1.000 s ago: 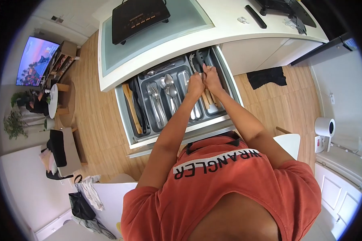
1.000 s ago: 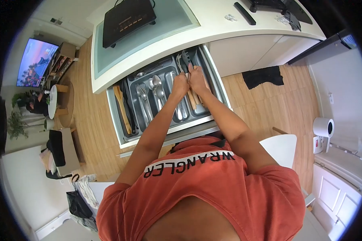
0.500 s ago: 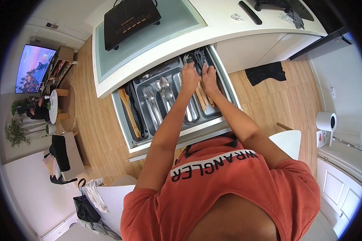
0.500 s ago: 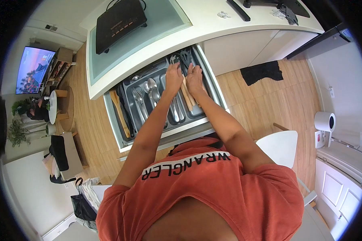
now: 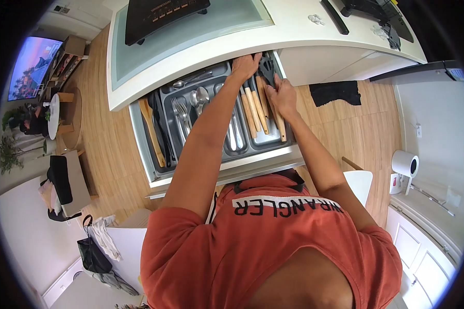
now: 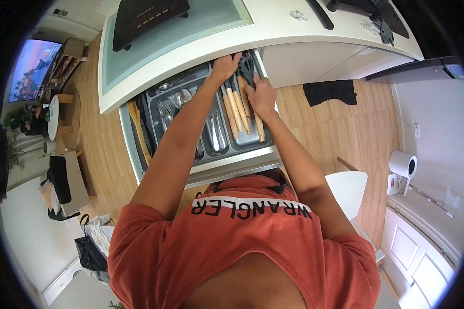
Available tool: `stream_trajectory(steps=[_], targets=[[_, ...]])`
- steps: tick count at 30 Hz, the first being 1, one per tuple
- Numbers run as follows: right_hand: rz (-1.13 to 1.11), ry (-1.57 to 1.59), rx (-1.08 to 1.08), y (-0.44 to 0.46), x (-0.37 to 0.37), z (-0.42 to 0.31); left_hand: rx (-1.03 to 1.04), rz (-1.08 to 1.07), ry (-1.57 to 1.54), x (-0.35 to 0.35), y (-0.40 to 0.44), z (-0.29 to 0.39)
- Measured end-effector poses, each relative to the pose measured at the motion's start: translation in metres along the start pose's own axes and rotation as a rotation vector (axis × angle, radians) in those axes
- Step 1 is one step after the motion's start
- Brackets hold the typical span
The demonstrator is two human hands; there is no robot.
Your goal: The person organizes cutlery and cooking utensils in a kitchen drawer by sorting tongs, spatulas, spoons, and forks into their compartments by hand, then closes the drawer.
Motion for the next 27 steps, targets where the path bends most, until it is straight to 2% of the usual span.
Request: stream_trajectory(steps=[2, 5, 8, 12, 16, 18, 19, 20, 22, 23, 27], targets=[[-0.029, -0.034, -0.015, 0.000, 0.006, -0.003, 0.019, 0.105, -0.007, -0.003, -0.002, -0.005], [-0.045, -0.112, -0.029, -0.006, 0.014, -0.012, -0.002, 0.044, -0.004, -0.009, -0.006, -0.001], [-0.033, -0.162, -0.026, -0.003, 0.015, -0.020, 0.066, 0.139, -0.025, -0.019, -0.012, 0.004], [-0.023, -0.223, -0.079, -0.001, 0.023, -0.026, -0.004, 0.106, -0.090, -0.016, -0.017, -0.004], [-0.058, -0.192, -0.089, 0.003, 0.036, -0.024, 0.020, 0.147, -0.040, -0.018, -0.017, -0.007], [-0.070, -0.150, -0.088, 0.005, 0.037, -0.024, 0.086, 0.056, -0.075, -0.011, -0.016, -0.010], [-0.075, -0.127, -0.050, 0.008, 0.034, -0.021, 0.233, 0.136, -0.037, -0.018, -0.018, -0.002], [-0.069, -0.127, -0.049, 0.010, 0.030, -0.020, 0.239, 0.137, -0.038, -0.016, -0.017, -0.006], [-0.104, -0.181, -0.082, 0.010, 0.022, -0.019, 0.298, 0.181, -0.014, -0.020, -0.020, -0.002], [-0.217, -0.286, -0.071, 0.007, 0.027, -0.014, 0.299, 0.180, -0.014, -0.019, -0.020, -0.002], [-0.270, -0.367, -0.025, -0.016, 0.030, 0.000, 0.229, 0.242, -0.083, -0.019, -0.019, -0.004]])
Point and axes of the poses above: each hand's wrist, its own y-axis towards the middle knuckle, its own x-axis out of the palm, z = x × y, the point moved 9 cm from there along y, towards the middle knuckle, and after that the axes turned 10 degrees about x, right-handed, at the moved point
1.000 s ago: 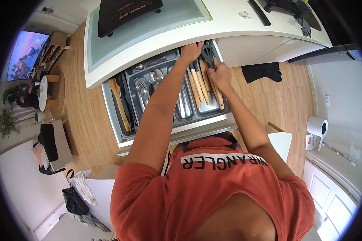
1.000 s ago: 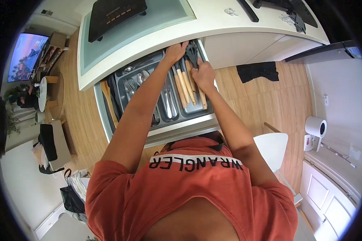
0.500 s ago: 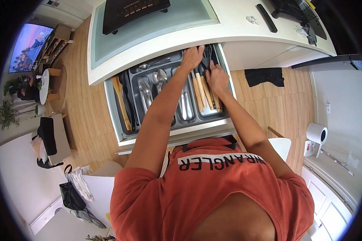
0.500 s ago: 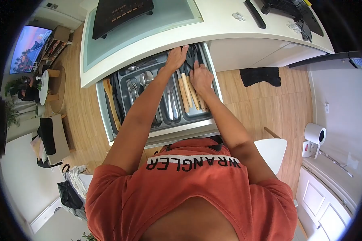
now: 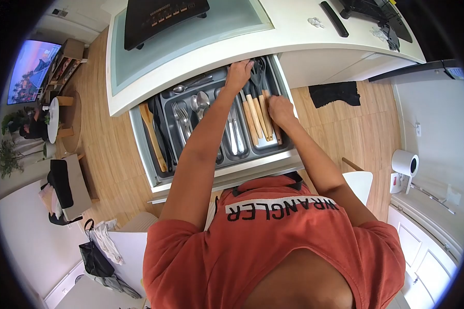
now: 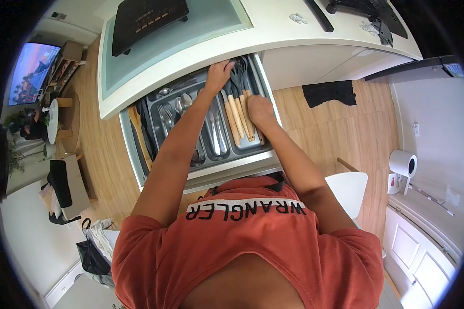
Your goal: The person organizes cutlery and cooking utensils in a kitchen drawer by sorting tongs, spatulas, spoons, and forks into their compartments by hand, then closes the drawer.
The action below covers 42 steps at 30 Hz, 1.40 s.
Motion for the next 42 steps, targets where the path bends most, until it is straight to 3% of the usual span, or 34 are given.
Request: stream_trajectory(steps=[2, 5, 11, 13, 15, 17, 20, 22, 26, 29, 32, 35, 37, 39, 42], targets=[[-0.109, -0.057, 0.019, -0.010, 0.014, -0.001, -0.024, 0.120, -0.059, -0.007, -0.002, -0.001], [-0.080, -0.048, 0.050, -0.015, 0.014, 0.000, -0.146, 0.086, -0.059, -0.005, -0.002, -0.008], [-0.079, -0.056, 0.012, -0.012, 0.018, 0.000, -0.160, 0.133, -0.323, -0.011, -0.007, -0.007], [-0.089, -0.071, -0.007, -0.013, 0.018, -0.001, -0.113, 0.179, -0.298, -0.022, -0.010, -0.006], [-0.102, -0.081, -0.030, -0.014, 0.020, -0.004, -0.153, 0.053, -0.175, -0.019, -0.017, -0.011], [-0.109, -0.079, -0.030, -0.012, 0.020, -0.004, -0.134, 0.068, -0.137, -0.021, -0.017, -0.010], [-0.164, -0.099, -0.032, -0.013, 0.020, -0.004, -0.189, 0.059, -0.277, -0.011, -0.016, -0.021], [-0.097, -0.046, -0.022, -0.018, 0.012, -0.003, -0.101, 0.137, -0.413, -0.017, -0.013, -0.013], [-0.064, 0.071, 0.041, -0.041, -0.006, -0.015, -0.100, 0.104, -0.315, -0.021, -0.014, -0.007], [-0.071, 0.120, 0.065, -0.039, 0.022, -0.004, -0.071, -0.007, -0.209, -0.016, -0.012, -0.007], [-0.008, 0.220, 0.017, -0.042, 0.016, -0.005, 0.110, 0.055, 0.012, -0.037, -0.011, 0.016], [-0.011, 0.331, -0.052, -0.054, 0.003, -0.017, 0.039, -0.007, 0.026, -0.050, -0.018, 0.020], [0.017, 0.366, -0.063, -0.055, 0.012, -0.021, -0.017, 0.101, 0.053, -0.068, -0.030, 0.019], [-0.106, 0.570, -0.093, -0.058, 0.024, -0.027, -0.091, 0.090, 0.067, -0.070, -0.043, 0.018], [-0.140, 0.607, -0.084, -0.058, 0.033, -0.030, -0.320, 0.143, -0.134, -0.064, -0.070, 0.000]])
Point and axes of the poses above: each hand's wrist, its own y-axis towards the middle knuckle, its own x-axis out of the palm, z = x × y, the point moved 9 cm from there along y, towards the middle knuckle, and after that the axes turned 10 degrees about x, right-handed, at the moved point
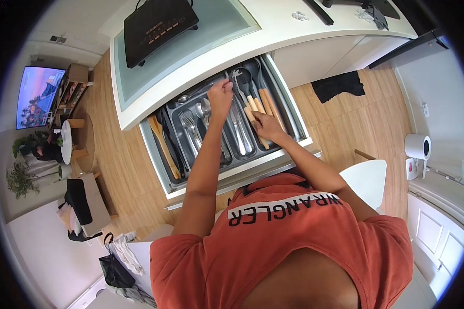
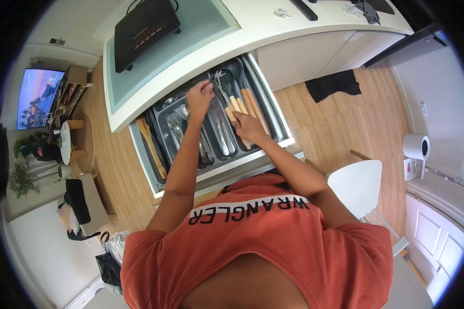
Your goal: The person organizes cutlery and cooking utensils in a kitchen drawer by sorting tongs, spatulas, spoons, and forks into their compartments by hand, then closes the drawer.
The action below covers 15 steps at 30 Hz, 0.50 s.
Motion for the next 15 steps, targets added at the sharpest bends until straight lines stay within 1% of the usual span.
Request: stream_trajectory(steps=[1, 2, 3, 4, 6, 7, 8, 9, 10, 12, 13, 15], targets=[[-0.010, 0.002, 0.010, 0.001, 0.004, 0.003, 0.005, -0.008, 0.003, 0.002, -0.003, 0.005], [-0.005, 0.008, 0.013, 0.003, 0.005, 0.005, -0.034, -0.014, -0.061, 0.005, -0.005, 0.008], [0.041, -0.033, 0.001, 0.003, 0.003, 0.004, -0.075, -0.019, -0.126, 0.010, -0.009, 0.009], [0.087, -0.075, -0.011, 0.004, -0.001, 0.002, -0.072, -0.022, -0.125, 0.013, -0.010, 0.013], [0.070, -0.101, 0.008, 0.010, 0.001, 0.006, -0.155, -0.040, -0.112, 0.020, -0.014, 0.011], [0.050, -0.129, 0.029, 0.012, 0.004, 0.010, -0.154, -0.044, -0.111, 0.023, -0.014, 0.011], [0.052, -0.127, 0.032, 0.013, 0.006, 0.012, -0.158, -0.069, -0.037, 0.025, -0.014, 0.010], [0.096, -0.170, 0.018, 0.014, 0.005, 0.010, -0.161, -0.092, 0.036, 0.030, -0.014, 0.006], [0.139, -0.213, 0.004, 0.014, 0.003, 0.009, -0.161, -0.094, 0.035, 0.033, -0.015, 0.003], [0.150, -0.230, -0.012, 0.011, 0.003, 0.009, -0.074, -0.105, 0.196, 0.036, -0.013, 0.009], [0.161, -0.248, -0.029, 0.010, 0.002, 0.007, -0.073, -0.106, 0.195, 0.037, -0.013, 0.011], [0.149, -0.233, -0.021, 0.014, -0.005, 0.009, 0.116, -0.119, 0.469, 0.038, -0.009, 0.032]])
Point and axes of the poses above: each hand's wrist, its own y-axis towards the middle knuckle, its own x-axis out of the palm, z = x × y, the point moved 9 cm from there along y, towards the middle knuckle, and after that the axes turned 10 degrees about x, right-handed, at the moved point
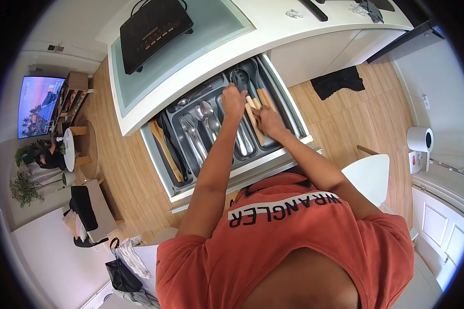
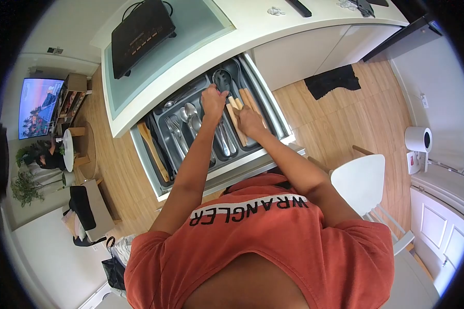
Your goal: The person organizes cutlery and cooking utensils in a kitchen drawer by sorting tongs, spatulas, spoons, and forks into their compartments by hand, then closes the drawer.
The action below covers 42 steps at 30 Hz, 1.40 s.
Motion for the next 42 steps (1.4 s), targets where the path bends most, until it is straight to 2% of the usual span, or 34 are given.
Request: stream_trajectory(steps=[5, 7, 9, 10, 12, 14, 16, 18, 22, 24, 26, 28, 30, 33, 37, 39, 42], targets=[[0.074, 0.047, 0.053, 0.022, -0.011, 0.002, -0.101, -0.053, 0.085, 0.010, 0.007, -0.008], [-0.021, -0.056, 0.103, 0.029, -0.001, 0.003, -0.105, -0.078, 0.090, 0.009, 0.009, -0.010], [-0.054, -0.025, 0.120, 0.027, -0.005, 0.000, -0.337, -0.214, -0.323, 0.025, 0.004, -0.027], [-0.088, 0.000, 0.138, 0.023, -0.008, -0.002, -0.336, -0.214, -0.323, 0.028, 0.004, -0.031], [-0.102, 0.029, 0.135, 0.011, -0.017, -0.008, -0.466, -0.093, -0.774, 0.037, 0.001, -0.039], [-0.123, 0.055, 0.132, 0.001, -0.014, -0.009, -0.518, -0.062, -0.844, 0.042, -0.002, -0.040], [-0.050, -0.039, 0.082, -0.004, -0.013, -0.009, -0.564, -0.030, -0.916, 0.053, -0.002, -0.046], [-0.049, -0.051, 0.087, -0.004, -0.010, -0.008, -0.458, -0.128, -0.672, 0.054, 0.003, -0.043], [-0.033, -0.060, 0.033, -0.003, -0.019, -0.010, -0.395, -0.225, -0.478, 0.042, 0.007, -0.036], [0.007, -0.114, 0.068, 0.002, -0.033, -0.005, -0.201, -0.226, 0.051, 0.018, 0.018, -0.022], [0.045, -0.169, 0.102, 0.006, -0.040, -0.001, -0.134, -0.156, 0.088, 0.007, 0.025, -0.004], [0.014, -0.387, 0.114, 0.010, -0.032, 0.004, -0.069, -0.085, 0.127, 0.006, 0.028, 0.006], [-0.021, -0.427, 0.134, 0.014, -0.024, 0.006, 0.219, 0.040, 0.167, 0.006, 0.034, 0.032], [-0.072, -0.486, 0.147, 0.021, -0.019, 0.008, 0.314, 0.042, 0.069, 0.023, 0.037, 0.037], [-0.156, -0.544, 0.154, 0.032, -0.010, 0.010, 0.239, 0.003, 0.222, 0.042, 0.038, 0.019], [-0.163, -0.541, 0.145, 0.036, -0.011, 0.009, 0.285, -0.010, 0.104, 0.046, 0.040, 0.012], [-0.213, -0.429, 0.219, 0.040, -0.006, 0.010, 0.199, -0.076, 0.014, 0.056, 0.042, 0.003]])
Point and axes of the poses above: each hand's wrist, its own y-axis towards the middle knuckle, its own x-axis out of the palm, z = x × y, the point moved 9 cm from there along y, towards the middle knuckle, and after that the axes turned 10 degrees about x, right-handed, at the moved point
